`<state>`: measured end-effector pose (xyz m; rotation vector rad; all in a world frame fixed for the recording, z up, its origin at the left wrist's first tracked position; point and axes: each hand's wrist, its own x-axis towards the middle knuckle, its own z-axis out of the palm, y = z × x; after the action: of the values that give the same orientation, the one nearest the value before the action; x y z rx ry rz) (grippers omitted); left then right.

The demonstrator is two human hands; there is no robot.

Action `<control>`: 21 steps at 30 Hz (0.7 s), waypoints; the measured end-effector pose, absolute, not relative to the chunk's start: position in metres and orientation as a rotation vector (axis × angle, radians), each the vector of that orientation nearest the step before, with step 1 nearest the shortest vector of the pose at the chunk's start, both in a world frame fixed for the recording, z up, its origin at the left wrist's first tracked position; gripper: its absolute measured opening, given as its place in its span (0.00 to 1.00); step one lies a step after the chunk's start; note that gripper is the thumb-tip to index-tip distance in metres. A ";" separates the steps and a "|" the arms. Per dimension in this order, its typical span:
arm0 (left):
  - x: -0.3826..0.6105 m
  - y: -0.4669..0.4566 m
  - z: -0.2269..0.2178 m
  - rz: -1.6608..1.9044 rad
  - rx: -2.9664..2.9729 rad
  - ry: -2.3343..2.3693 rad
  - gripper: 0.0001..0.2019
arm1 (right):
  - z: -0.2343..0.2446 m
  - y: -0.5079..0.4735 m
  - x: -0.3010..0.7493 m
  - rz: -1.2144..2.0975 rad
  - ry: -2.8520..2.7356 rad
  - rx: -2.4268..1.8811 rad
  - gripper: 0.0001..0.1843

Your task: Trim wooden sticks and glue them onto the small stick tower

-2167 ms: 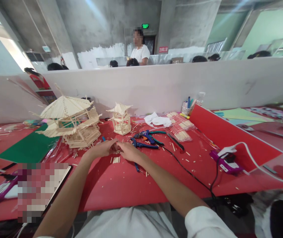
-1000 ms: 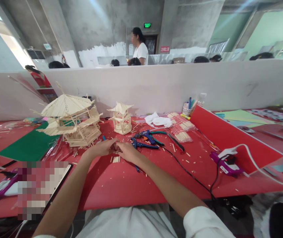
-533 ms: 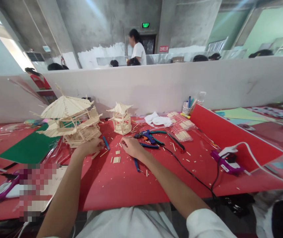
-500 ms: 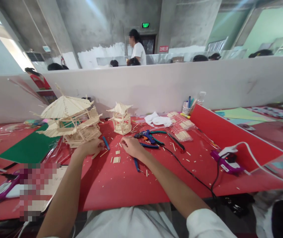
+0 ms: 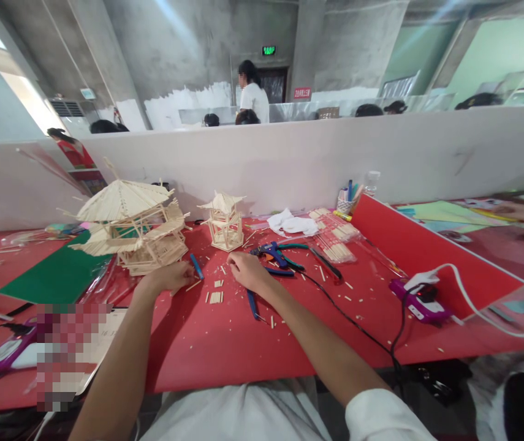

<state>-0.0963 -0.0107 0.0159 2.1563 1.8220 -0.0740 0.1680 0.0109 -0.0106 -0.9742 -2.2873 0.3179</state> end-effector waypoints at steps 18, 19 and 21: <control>-0.124 -0.018 0.034 -0.180 1.992 2.296 0.14 | -0.024 0.003 0.159 0.304 -2.619 -0.751 0.10; -0.127 -0.019 0.034 -0.192 1.970 2.320 0.14 | -0.024 0.003 0.159 0.302 -2.623 -0.743 0.11; -0.130 -0.020 0.033 -0.221 1.954 2.299 0.12 | -0.026 0.003 0.158 0.297 -2.631 -0.728 0.11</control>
<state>-0.1305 -0.0201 0.0328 1.9535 2.2989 -0.2210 0.1584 0.0029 -0.0256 -0.7278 -2.6314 0.2975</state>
